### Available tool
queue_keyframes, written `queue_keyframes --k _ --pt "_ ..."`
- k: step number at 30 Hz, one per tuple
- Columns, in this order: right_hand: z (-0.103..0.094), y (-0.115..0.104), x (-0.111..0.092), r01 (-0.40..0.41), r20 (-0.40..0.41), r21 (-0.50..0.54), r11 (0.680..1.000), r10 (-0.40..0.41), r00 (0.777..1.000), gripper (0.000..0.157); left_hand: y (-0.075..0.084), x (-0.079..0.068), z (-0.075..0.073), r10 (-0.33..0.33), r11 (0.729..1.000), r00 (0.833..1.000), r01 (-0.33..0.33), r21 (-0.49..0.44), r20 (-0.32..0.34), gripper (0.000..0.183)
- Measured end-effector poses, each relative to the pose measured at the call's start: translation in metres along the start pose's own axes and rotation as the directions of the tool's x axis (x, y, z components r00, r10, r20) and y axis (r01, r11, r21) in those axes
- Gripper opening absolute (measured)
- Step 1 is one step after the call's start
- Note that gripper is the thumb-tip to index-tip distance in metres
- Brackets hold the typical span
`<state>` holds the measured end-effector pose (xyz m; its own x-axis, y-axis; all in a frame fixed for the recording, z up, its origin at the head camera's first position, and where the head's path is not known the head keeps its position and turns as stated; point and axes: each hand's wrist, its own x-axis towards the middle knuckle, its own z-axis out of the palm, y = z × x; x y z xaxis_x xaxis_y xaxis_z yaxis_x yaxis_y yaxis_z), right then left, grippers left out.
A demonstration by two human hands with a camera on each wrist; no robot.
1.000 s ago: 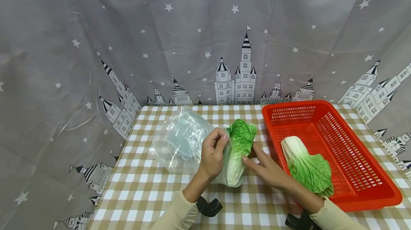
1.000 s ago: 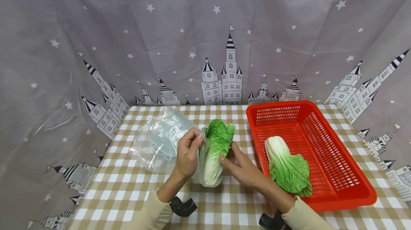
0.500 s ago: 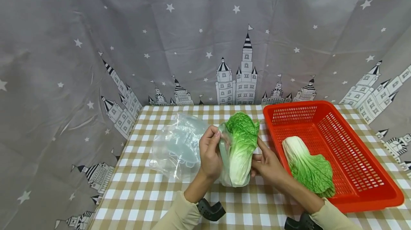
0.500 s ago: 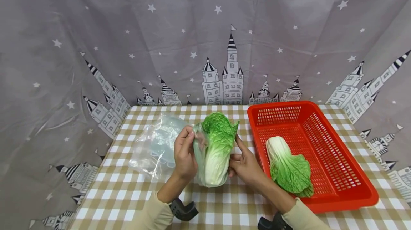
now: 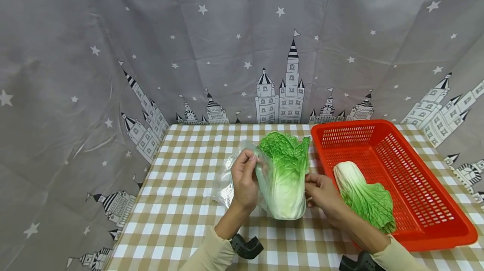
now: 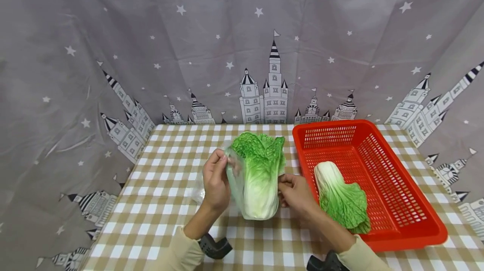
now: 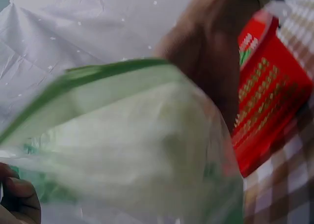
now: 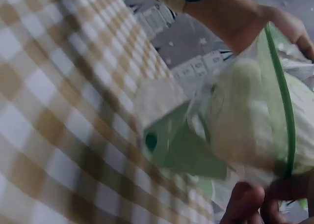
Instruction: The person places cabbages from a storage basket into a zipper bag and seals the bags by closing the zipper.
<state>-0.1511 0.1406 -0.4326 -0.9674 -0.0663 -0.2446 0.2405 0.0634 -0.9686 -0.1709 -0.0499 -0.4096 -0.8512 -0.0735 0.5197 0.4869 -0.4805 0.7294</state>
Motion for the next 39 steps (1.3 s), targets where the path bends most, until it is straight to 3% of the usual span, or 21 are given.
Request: queue_keyframes --k 4,8,11,15,18,20,22,24,25,27,30,32,34,36,37,39 --pt "-0.006 -0.01 -0.001 0.058 -0.04 0.07 0.996 -0.055 0.998 0.011 0.001 0.002 -0.003 0.003 0.999 1.0 -0.002 0.036 -0.012 0.027" --pt "-0.009 -0.008 -0.003 0.03 0.112 0.206 0.978 -0.054 0.992 0.011 0.0 -0.002 -0.001 -0.026 0.999 1.0 0.025 0.041 0.015 0.025" --pt "-0.01 -0.002 -0.006 -0.061 0.251 0.286 0.956 -0.013 0.968 0.018 -0.001 -0.007 0.0 -0.053 0.998 0.999 0.052 0.024 0.01 0.022" --pt "-0.01 0.002 -0.009 -0.165 0.351 0.359 0.919 0.031 0.936 0.018 -0.001 -0.011 0.001 -0.07 0.998 0.998 0.07 -0.002 0.001 0.022" --pt "-0.011 0.002 -0.011 -0.169 0.358 0.331 0.928 0.042 0.933 0.016 -0.001 -0.011 0.001 -0.06 0.998 0.998 0.06 0.0 0.015 0.021" --pt "-0.012 0.0 -0.011 -0.133 0.34 0.262 0.956 0.038 0.94 0.015 -0.001 -0.01 0.0 -0.048 0.999 0.999 0.047 0.025 0.025 0.021" --pt "-0.012 -0.004 -0.011 -0.081 0.289 0.163 0.983 0.031 0.957 0.017 0.001 -0.007 -0.002 -0.03 0.994 0.999 0.028 0.101 0.023 0.022" --pt "-0.013 -0.011 -0.009 -0.019 0.222 0.051 0.999 0.007 0.975 0.017 0.006 -0.002 -0.007 0.008 0.969 1.0 -0.008 0.246 0.004 0.022" --pt "-0.015 -0.015 -0.008 0.018 0.18 -0.022 1.0 -0.014 0.984 0.016 0.009 0.0 -0.01 0.032 0.941 0.999 -0.027 0.336 -0.007 0.022" --pt "-0.019 -0.03 -0.008 0.063 0.111 -0.139 0.988 -0.047 0.993 0.014 0.018 0.008 -0.017 0.098 0.85 0.995 -0.072 0.522 -0.023 0.02" --pt "-0.03 -0.059 -0.009 0.152 0.057 -0.299 0.942 -0.142 0.988 0.013 0.031 0.022 -0.023 0.217 0.649 0.976 -0.168 0.742 0.03 0.019" --pt "-0.036 -0.078 -0.011 0.217 0.038 -0.426 0.878 -0.222 0.974 0.014 0.038 0.032 -0.022 0.28 0.507 0.956 -0.224 0.833 0.086 0.022" --pt "-0.039 -0.091 -0.012 0.274 0.028 -0.562 0.78 -0.313 0.949 0.018 0.043 0.04 -0.018 0.306 0.384 0.942 -0.255 0.888 0.138 0.023" --pt "-0.038 -0.099 -0.011 0.316 0.049 -0.67 0.672 -0.384 0.922 0.024 0.046 0.047 -0.012 0.268 0.308 0.947 -0.259 0.915 0.177 0.023" --pt "-0.036 -0.101 -0.01 0.336 0.069 -0.711 0.618 -0.414 0.908 0.025 0.046 0.05 -0.009 0.234 0.288 0.953 -0.256 0.923 0.192 0.023" --pt "-0.034 -0.106 -0.006 0.387 0.123 -0.735 0.557 -0.452 0.884 0.026 0.046 0.056 -0.005 0.158 0.276 0.965 -0.246 0.929 0.209 0.023"
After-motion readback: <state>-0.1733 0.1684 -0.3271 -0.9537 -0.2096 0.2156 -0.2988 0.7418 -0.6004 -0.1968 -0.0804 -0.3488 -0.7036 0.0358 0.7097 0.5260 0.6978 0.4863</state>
